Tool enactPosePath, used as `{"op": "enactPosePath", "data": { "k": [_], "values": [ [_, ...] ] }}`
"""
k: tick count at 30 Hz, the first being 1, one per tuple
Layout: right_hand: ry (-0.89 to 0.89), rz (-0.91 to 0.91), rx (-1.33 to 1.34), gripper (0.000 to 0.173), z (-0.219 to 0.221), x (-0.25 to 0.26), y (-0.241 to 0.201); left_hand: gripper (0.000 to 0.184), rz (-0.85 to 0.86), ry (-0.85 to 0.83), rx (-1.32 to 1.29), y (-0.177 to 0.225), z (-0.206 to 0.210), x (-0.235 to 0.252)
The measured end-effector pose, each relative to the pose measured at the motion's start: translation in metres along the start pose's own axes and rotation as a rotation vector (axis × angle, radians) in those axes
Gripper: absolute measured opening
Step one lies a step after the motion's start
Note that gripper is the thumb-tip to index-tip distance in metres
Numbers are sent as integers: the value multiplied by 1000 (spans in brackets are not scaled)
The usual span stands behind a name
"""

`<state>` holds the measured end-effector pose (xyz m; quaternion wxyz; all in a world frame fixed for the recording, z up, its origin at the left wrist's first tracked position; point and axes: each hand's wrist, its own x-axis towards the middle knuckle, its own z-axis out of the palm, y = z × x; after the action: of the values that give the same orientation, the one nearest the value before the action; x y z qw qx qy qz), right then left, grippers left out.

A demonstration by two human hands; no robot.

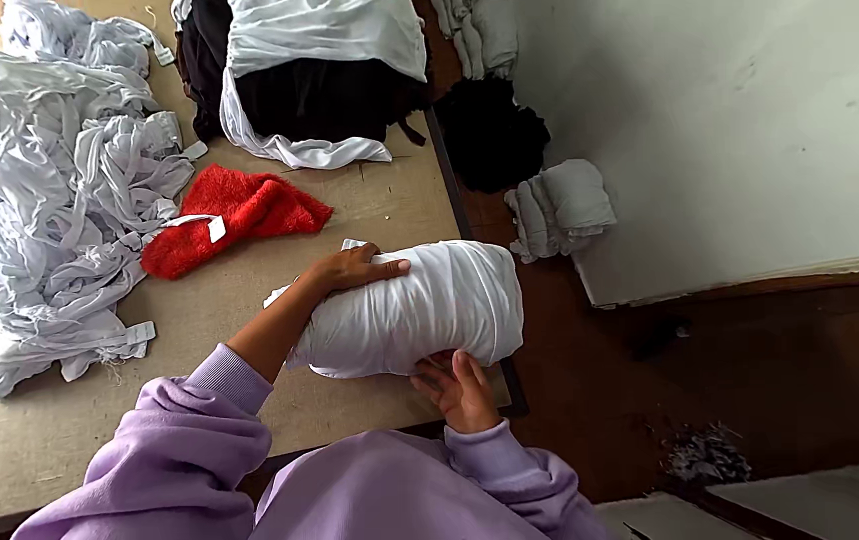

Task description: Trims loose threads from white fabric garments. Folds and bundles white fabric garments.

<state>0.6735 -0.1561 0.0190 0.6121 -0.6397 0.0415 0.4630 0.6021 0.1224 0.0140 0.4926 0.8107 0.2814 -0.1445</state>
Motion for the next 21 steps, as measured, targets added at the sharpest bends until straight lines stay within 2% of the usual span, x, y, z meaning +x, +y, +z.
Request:
{"op": "enactPosePath", "data": {
  "k": [1,4,7,10,12,14,15,19,20,21],
  "values": [
    [26,100,94,36,7,0,-9,80,-24,-46,-13,5,0,3],
    [182,279,235,55,23,-4,-22,90,-92,-90,-25,11,4,9],
    [261,373,347,63,21,-11,-18,85,-92,-103,-28,11,13,6],
    [127,311,430,68,15,-10,-10,68,-44,-152,-128,16,25,-5],
    [9,250,494,82,9,-4,2,53,-6,-187,-273,22,36,-14],
    [-27,194,575,97,2,3,16,42,45,-218,-416,27,47,-21],
    [-72,163,632,96,-2,6,22,38,80,-225,-452,27,51,-22],
    [-491,-34,764,63,-27,3,36,27,180,-261,-649,14,67,-31],
    [-545,-117,752,60,-32,-1,33,23,186,-270,-723,13,71,-36],
    [-504,-201,726,59,-36,-7,28,19,197,-272,-790,13,77,-43]
  ]
}}
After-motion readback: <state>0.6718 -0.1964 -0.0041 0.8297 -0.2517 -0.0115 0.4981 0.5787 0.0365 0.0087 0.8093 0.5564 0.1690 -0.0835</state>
